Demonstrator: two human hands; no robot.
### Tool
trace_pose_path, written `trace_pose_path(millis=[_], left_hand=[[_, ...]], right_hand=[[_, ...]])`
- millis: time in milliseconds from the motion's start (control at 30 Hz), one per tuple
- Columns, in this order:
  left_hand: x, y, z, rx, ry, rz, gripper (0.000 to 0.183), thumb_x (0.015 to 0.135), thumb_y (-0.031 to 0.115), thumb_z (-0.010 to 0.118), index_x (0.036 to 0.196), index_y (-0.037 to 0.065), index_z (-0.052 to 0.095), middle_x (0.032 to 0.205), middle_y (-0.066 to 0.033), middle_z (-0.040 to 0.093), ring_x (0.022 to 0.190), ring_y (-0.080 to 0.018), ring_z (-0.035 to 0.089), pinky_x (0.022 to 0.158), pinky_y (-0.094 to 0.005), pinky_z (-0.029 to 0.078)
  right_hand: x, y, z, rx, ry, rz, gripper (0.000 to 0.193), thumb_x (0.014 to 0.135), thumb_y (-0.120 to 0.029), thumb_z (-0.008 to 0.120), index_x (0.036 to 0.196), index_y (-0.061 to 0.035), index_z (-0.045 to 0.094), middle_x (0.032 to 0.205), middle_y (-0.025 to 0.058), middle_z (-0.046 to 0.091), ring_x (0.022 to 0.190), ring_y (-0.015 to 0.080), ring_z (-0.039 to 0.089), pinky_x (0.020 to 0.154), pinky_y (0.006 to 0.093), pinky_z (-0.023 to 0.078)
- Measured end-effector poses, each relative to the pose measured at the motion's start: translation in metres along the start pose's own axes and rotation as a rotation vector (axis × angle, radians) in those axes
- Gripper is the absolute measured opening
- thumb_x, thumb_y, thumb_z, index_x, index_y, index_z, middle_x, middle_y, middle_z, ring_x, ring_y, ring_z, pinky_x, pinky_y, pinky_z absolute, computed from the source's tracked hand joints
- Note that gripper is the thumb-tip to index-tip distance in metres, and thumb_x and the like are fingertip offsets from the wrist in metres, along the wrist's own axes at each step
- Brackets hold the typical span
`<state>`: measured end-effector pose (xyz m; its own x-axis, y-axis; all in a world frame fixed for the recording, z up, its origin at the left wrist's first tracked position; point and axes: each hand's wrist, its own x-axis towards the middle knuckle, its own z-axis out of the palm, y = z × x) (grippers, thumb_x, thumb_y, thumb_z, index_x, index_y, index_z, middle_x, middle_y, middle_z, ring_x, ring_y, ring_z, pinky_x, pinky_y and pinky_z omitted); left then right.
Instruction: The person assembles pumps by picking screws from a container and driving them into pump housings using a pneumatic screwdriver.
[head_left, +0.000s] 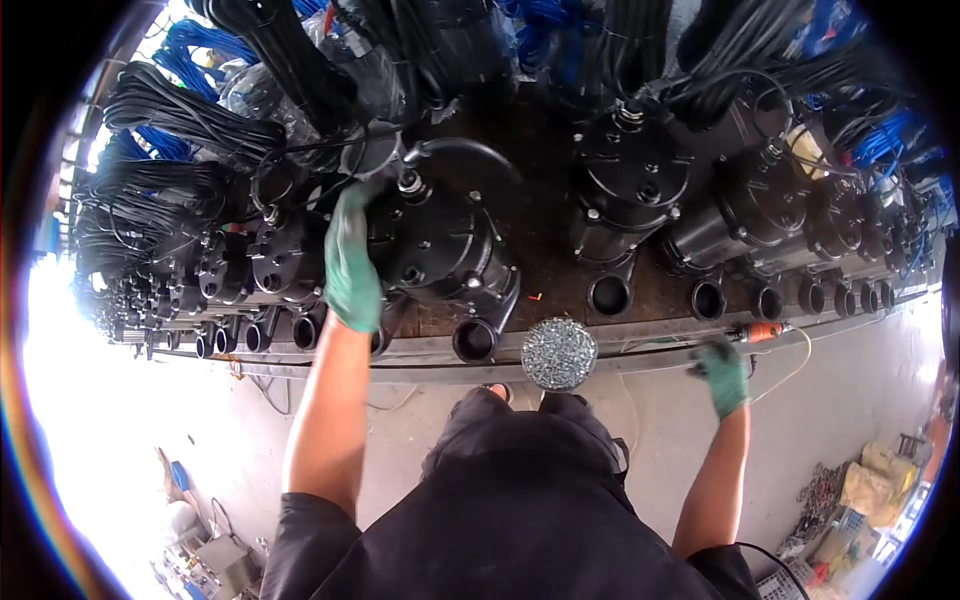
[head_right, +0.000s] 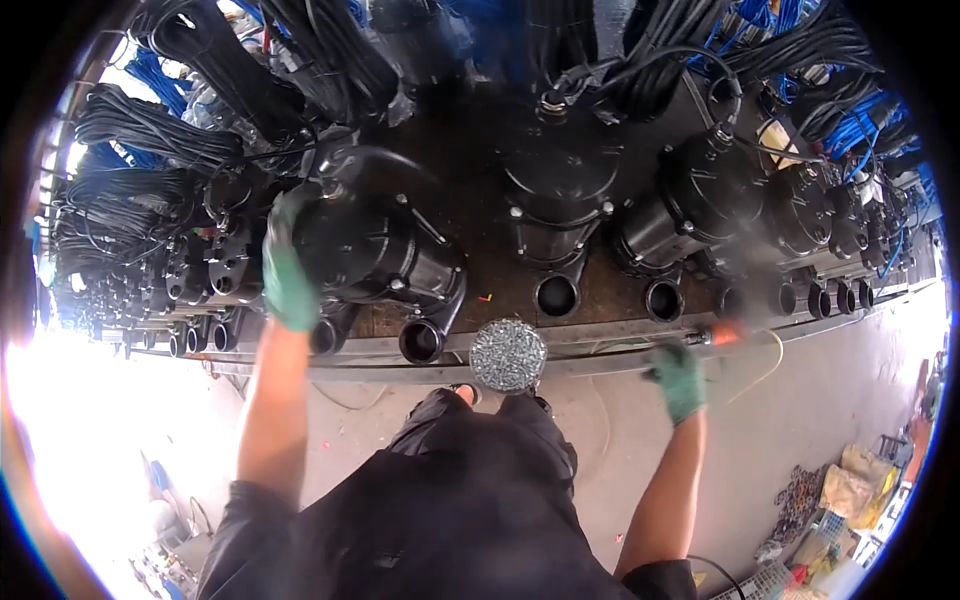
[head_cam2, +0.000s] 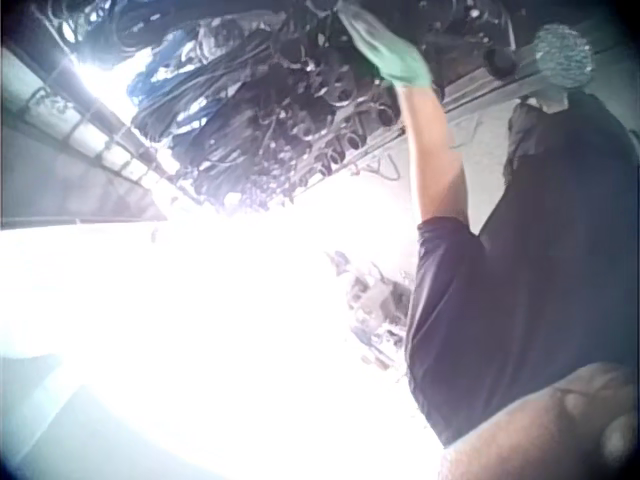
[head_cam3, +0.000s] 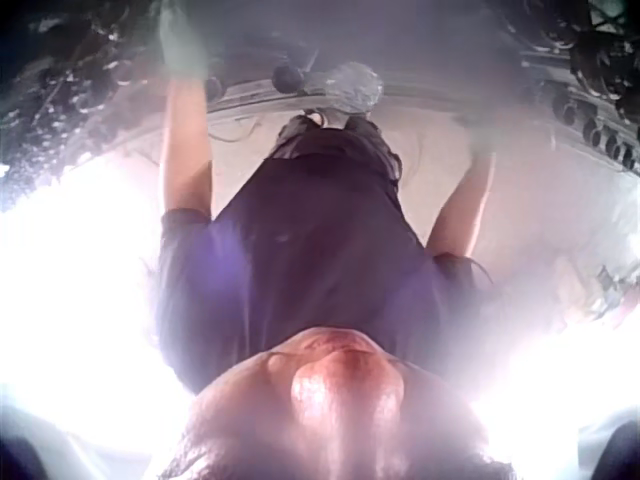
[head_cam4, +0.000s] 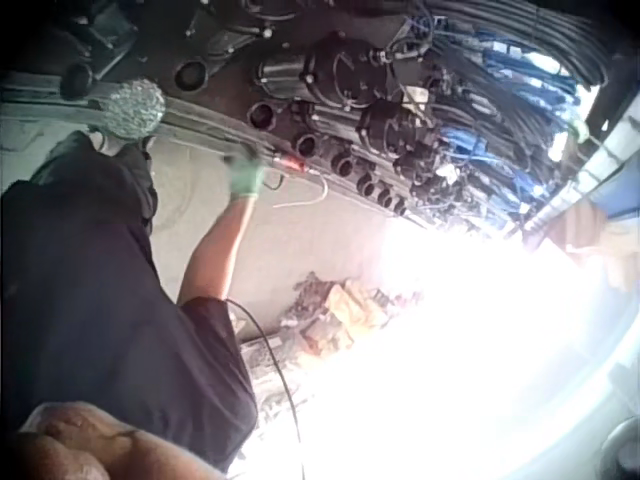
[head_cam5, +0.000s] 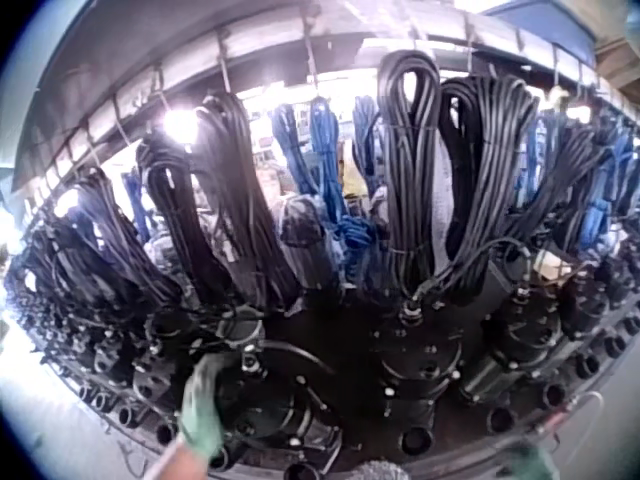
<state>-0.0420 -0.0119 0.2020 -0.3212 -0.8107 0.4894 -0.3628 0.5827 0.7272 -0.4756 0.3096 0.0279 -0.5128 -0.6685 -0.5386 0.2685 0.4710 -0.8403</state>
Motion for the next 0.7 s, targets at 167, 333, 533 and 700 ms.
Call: trace_pose_path(millis=[167,333,533,700], left_hand=[[-0.07,-0.057,0.038,-0.696,0.252,-0.423,0.062,0.106,0.047,0.034,0.145,0.0,0.044,0.136,-0.0145,0.058,0.127,-0.0274,0.055,0.112,-0.0428,0.041],[-0.09,-0.081,0.064,-0.958,0.313,-0.531,0.076,0.104,0.063,0.024,0.151,0.006,0.041,0.147,-0.01,0.052,0.133,-0.0267,0.051,0.116,-0.0437,0.038],[-0.096,-0.087,0.084,-1.205,0.259,-0.581,0.111,0.081,0.083,0.056,0.155,0.005,0.03,0.153,-0.0145,0.044,0.136,-0.0324,0.048,0.114,-0.0494,0.044],[-0.089,-0.1,0.086,-0.433,0.197,-0.156,0.082,0.092,0.053,0.065,0.149,0.003,0.035,0.145,-0.0169,0.049,0.134,-0.0299,0.05,0.111,-0.0466,0.041]], right_hand=[[-0.049,-0.071,0.214,-0.051,-0.441,-0.499,0.041,0.102,-0.02,0.055,0.135,0.004,0.054,0.125,0.0117,0.064,0.11,0.0156,0.058,0.098,0.0293,0.046],[-0.013,-0.093,0.35,0.344,-0.284,-0.693,0.054,0.106,-0.034,0.046,0.143,0.0051,0.047,0.142,0.0145,0.055,0.129,0.0216,0.052,0.112,0.0337,0.038],[-0.005,-0.074,0.396,0.682,-0.243,-0.606,0.066,0.106,-0.049,0.034,0.145,0.0031,0.047,0.146,0.0148,0.054,0.13,0.0255,0.054,0.112,0.0386,0.043],[0.003,-0.067,0.403,0.565,-0.158,-0.662,0.054,0.105,-0.043,0.038,0.141,-0.0051,0.05,0.141,0.0129,0.056,0.132,0.0271,0.052,0.115,0.0458,0.04]])
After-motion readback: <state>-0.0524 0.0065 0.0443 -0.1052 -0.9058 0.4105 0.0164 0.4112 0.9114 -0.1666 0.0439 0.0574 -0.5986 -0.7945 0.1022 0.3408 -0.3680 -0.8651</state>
